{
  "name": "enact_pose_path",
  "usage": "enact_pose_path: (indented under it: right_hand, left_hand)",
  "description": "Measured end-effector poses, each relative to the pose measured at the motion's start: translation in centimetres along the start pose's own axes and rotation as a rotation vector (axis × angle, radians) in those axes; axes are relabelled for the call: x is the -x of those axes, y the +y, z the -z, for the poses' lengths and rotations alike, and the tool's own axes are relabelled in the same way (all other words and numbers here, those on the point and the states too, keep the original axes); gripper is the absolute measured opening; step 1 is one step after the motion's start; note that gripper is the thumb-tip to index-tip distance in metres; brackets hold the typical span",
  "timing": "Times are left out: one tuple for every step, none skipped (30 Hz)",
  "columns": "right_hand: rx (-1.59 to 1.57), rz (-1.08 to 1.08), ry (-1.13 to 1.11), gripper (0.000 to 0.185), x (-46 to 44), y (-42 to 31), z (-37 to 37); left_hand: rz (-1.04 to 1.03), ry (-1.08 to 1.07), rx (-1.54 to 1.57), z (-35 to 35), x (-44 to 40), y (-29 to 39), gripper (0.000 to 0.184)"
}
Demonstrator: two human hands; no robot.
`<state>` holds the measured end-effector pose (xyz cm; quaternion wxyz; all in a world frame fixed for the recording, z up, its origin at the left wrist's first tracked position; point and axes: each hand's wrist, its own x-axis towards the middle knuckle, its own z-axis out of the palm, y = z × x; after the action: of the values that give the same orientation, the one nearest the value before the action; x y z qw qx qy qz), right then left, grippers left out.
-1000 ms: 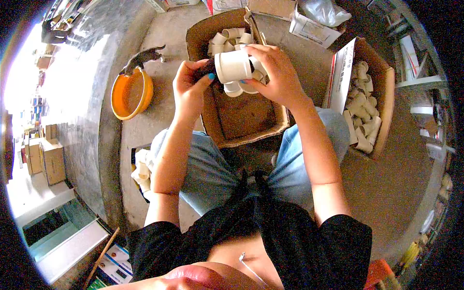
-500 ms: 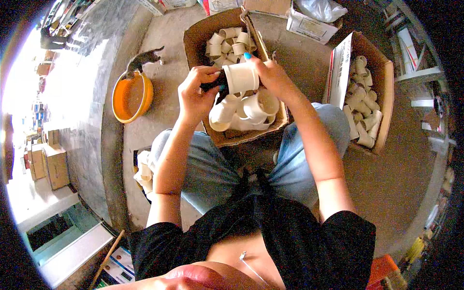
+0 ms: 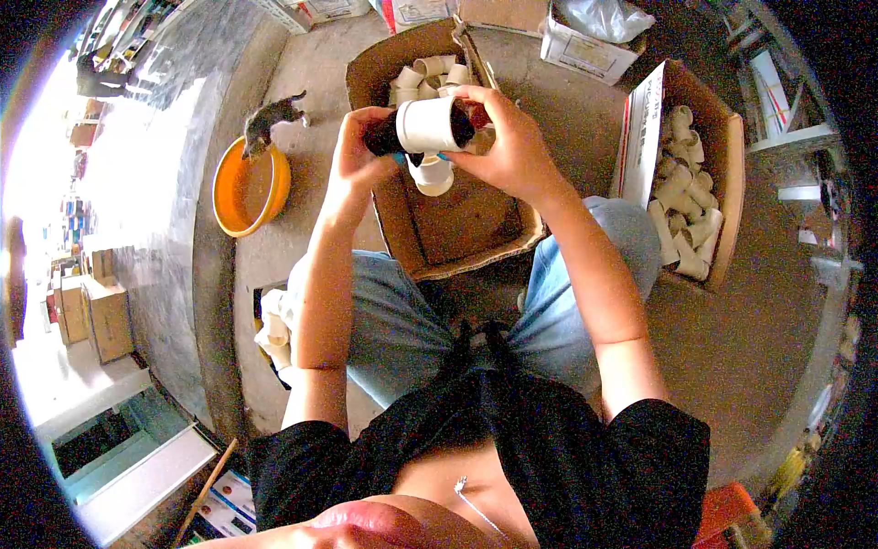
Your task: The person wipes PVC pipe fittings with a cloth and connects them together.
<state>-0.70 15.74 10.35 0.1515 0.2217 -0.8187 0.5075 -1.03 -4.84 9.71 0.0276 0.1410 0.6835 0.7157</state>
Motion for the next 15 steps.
enact_pose_path:
  right_hand:
    - [0.011,-0.005,0.011,0.063,0.0,-0.1,-0.2]
    - [0.022,-0.009,0.022,0.062,0.0,-0.4,-0.4]
    - [0.033,-0.015,0.033,0.062,0.0,-0.6,-0.7]
    - [-0.009,-0.016,0.027,0.060,0.1,-0.5,-1.1]
    - [0.091,0.010,-0.004,0.060,0.2,-0.7,-1.2]
    - [0.060,0.002,-0.026,0.064,0.5,-0.7,-1.6]
    - [0.027,-0.005,-0.046,0.068,0.7,-0.9,-2.0]
    - [-0.091,-0.096,-0.097,0.064,1.0,-1.2,-2.2]
    - [-0.238,-0.153,-0.123,0.060,0.9,-0.9,-2.1]
    - [-0.384,-0.209,-0.148,0.057,0.9,-0.3,-1.8]
    - [-0.529,-0.265,-0.173,0.054,0.9,0.0,-1.5]
    - [-0.447,-0.236,-0.228,0.040,0.6,-0.4,-0.9]
    - [-0.312,-0.133,-0.218,0.038,0.4,-0.7,-0.7]
    - [-0.178,-0.031,-0.207,0.036,0.3,-0.9,-0.6]
    - [-0.045,0.070,-0.195,0.034,0.3,-1.1,-0.5]
  left_hand:
    - [-0.110,-0.057,-0.421,0.2,-0.2,0.1,0.069]
    - [-0.243,-0.034,-0.705,0.0,0.1,0.4,0.074]
    - [-0.377,-0.009,-0.988,-0.9,0.4,1.7,0.079]
    - [-0.377,-0.014,-1.042,-1.4,0.6,1.6,0.090]
    - [-0.387,-0.012,-1.095,-1.8,0.7,1.6,0.094]
    - [-0.388,-0.039,-1.057,-1.9,0.6,1.1,0.093]
    - [-0.390,-0.066,-1.021,-1.8,0.4,0.4,0.093]
    - [-0.272,-0.062,-0.950,-1.8,0.3,-0.1,0.083]
    - [-0.269,-0.061,-0.928,-1.7,0.4,-0.2,0.079]
    - [-0.267,-0.059,-0.905,-1.7,0.5,-0.2,0.074]
    - [-0.267,-0.057,-0.881,-1.8,0.6,-0.1,0.070]
    - [-0.254,-0.030,-0.837,-2.0,0.6,0.2,0.059]
    - [-0.263,-0.015,-0.831,-2.1,0.6,0.5,0.058]
    - [-0.271,-0.001,-0.827,-2.1,0.5,0.8,0.058]
    - [-0.278,0.014,-0.822,-2.1,0.6,0.9,0.057]
